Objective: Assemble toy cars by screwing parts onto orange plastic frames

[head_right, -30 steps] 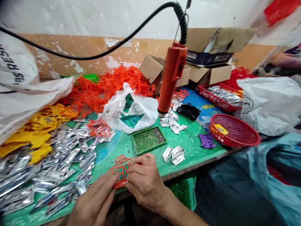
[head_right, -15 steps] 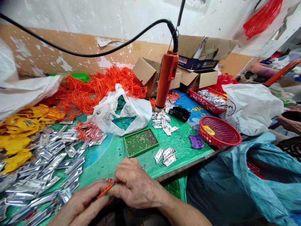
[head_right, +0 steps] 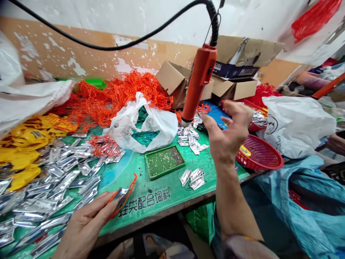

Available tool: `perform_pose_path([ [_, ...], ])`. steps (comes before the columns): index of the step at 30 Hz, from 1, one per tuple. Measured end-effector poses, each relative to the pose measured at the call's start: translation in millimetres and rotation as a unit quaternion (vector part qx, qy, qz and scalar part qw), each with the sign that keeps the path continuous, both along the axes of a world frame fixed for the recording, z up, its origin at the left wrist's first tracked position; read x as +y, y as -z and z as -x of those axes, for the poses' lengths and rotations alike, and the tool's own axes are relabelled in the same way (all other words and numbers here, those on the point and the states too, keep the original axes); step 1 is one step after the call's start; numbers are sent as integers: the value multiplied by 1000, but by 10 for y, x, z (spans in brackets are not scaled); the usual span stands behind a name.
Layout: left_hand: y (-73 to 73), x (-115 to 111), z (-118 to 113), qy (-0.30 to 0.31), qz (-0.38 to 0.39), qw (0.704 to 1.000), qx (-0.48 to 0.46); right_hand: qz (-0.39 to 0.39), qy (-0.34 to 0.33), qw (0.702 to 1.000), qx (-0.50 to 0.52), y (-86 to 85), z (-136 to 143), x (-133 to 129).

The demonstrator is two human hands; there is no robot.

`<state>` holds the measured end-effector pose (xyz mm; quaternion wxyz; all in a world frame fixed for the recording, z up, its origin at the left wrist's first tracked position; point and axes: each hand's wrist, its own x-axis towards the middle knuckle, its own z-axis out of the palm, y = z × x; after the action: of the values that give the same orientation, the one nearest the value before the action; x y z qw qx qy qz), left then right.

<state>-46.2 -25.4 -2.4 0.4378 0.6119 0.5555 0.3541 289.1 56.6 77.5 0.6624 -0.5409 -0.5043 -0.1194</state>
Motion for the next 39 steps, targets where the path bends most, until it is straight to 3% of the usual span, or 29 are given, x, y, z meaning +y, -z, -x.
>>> perform_pose_path([
  [1, -3, 1, -15, 1, -2, 1000, -3, -6, -15, 1000, 22, -58, -102, 150],
  [3, -5, 0, -48, 3, -1, 1000, -4, 23, -140, 988, 66, -140, -183, 432],
  [6, 17, -7, -75, -3, 5, 1000, 0, 59, -318, 938, 127, -210, -52, 726],
  [10, 46, -3, -74, -7, 17, 1000, -9, 136, -411, 873, 226, -283, 290, 793],
  [13, 27, 8, -84, 14, 28, 999, -13, 193, -425, 847, 253, -288, 528, 665],
  [16, 6, 6, -111, 22, 38, 999, -14, 218, -437, 834, 256, -174, 740, 482],
  [21, 44, 12, -126, 35, 79, 996, -30, 195, -414, 850, 261, 164, 939, 263],
  [25, 65, 41, -112, 56, 109, 992, -35, 178, -385, 861, 281, 285, 970, 222],
  [33, -15, -20, -148, -47, 117, 987, -103, 188, -368, 873, 260, 363, 999, 223],
  [39, 67, -20, -129, -61, 136, 982, -116, 178, -375, 870, 268, 426, 994, 228],
])
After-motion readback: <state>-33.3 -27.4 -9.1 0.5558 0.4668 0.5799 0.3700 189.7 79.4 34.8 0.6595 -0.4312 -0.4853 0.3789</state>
